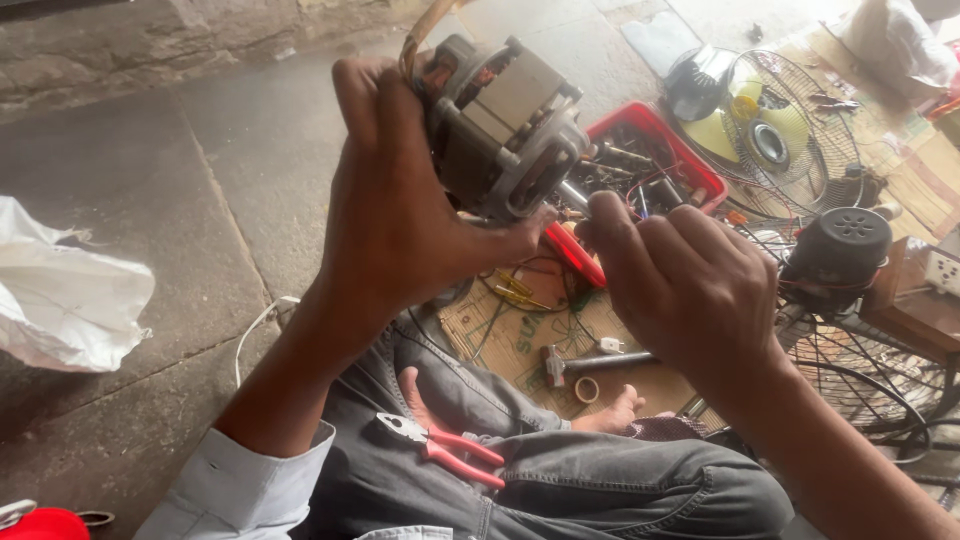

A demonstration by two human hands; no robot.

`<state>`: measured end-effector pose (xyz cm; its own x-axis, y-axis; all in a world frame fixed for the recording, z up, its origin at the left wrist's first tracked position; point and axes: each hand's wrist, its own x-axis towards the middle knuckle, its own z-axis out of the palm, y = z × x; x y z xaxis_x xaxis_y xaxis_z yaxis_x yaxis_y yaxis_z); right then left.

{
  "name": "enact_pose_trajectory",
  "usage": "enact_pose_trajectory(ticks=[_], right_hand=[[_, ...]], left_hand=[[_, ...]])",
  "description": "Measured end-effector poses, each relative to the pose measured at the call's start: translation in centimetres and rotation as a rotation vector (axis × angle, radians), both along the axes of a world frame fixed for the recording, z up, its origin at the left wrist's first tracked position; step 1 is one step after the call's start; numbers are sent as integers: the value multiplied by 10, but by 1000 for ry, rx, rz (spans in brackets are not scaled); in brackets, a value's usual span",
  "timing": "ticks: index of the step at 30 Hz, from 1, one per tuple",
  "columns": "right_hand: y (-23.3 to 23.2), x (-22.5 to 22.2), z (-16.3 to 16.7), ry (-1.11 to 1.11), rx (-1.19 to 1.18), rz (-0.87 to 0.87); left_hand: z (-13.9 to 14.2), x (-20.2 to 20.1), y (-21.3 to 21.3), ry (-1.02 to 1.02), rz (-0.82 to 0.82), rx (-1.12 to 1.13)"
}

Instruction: The person disassembles a small electrical motor while sitting on the floor. They use a screwdriver to remove screws and pliers to detach components, then place the removed parts into a red plastic bin.

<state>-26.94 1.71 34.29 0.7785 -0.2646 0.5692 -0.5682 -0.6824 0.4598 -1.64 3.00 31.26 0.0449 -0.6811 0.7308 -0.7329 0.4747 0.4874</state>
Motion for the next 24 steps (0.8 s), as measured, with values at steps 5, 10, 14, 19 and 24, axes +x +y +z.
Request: enact_pose_trajectory(ticks=[5,10,14,19,24], right_hand=[[7,3,3,-46,37,-66],[3,-2,2,-6,-74,-1],[-4,0,-6,10,-15,-112],[-8,-6,-8,-341,573,-84],[-13,-20,1,-690,1428,-177]], left_hand=[[-1,6,-3,13,-51,17],[-3,8,0,10,10,23],[-1,9,0,28,-22,53],[3,6,1,24,26,32],[0,2,6,-19,102,-19]])
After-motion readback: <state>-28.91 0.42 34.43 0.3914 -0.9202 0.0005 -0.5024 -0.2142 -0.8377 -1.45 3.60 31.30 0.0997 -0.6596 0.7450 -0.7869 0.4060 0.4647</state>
